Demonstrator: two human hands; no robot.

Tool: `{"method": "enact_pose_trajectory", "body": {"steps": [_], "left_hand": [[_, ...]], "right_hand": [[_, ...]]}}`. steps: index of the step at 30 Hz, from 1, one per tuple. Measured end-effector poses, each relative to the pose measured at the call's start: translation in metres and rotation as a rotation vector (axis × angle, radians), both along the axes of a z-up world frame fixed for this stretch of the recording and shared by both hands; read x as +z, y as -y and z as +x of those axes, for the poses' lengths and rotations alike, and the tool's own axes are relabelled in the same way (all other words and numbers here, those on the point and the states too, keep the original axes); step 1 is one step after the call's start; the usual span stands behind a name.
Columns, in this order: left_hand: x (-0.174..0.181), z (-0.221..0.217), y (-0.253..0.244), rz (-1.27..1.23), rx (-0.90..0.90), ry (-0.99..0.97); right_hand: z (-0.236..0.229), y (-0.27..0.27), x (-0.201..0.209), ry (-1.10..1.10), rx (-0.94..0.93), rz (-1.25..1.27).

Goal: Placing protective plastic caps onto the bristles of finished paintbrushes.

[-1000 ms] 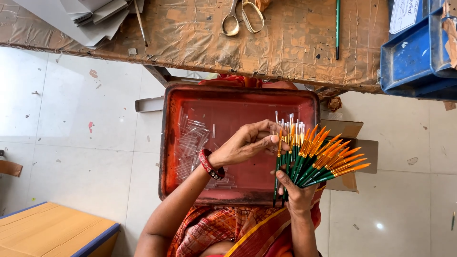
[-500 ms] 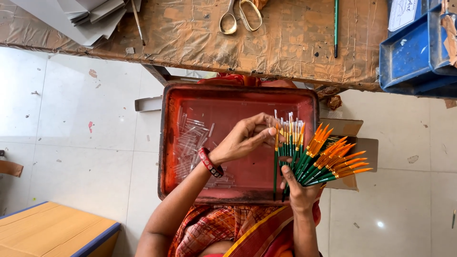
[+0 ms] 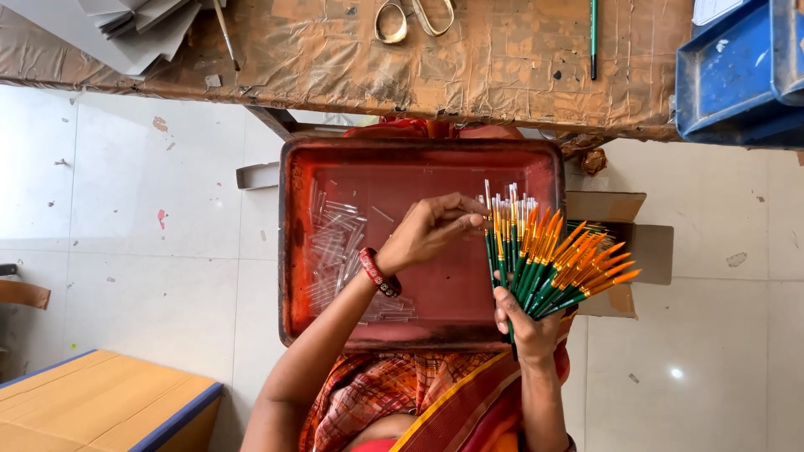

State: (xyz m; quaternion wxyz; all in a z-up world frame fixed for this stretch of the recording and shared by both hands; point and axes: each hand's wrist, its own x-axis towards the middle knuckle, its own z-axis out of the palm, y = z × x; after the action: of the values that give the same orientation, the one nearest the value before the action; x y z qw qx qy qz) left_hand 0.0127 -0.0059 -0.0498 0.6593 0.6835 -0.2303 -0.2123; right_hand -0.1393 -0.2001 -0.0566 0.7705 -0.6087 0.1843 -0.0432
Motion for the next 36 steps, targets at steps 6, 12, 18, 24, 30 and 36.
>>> {"method": "enact_pose_trajectory", "body": {"steps": [6,12,18,24,30,36], "left_hand": [[0.026,0.008,-0.003,-0.450,-0.121,-0.372],[0.035,0.007,-0.005,-0.467,-0.093,-0.404],[0.029,-0.016,0.009,-0.381,-0.073,-0.436],[-0.006,-0.013,0.013,0.032,0.091,-0.277],[-0.066,-0.015,0.011,0.511,0.195,0.229],[-0.009,-0.004,0.001,0.199,0.036,0.030]], "right_hand": [[-0.010,-0.002,-0.014,0.028,0.029,-0.030],[-0.012,0.000,-0.016,0.040,0.038,-0.023],[-0.006,-0.008,-0.001,0.009,0.007,-0.078],[-0.010,0.024,-0.099,0.096,0.162,-0.861],[0.016,0.002,-0.015,0.156,0.026,-0.530],[0.013,-0.002,0.002,0.077,0.022,-0.142]]}}
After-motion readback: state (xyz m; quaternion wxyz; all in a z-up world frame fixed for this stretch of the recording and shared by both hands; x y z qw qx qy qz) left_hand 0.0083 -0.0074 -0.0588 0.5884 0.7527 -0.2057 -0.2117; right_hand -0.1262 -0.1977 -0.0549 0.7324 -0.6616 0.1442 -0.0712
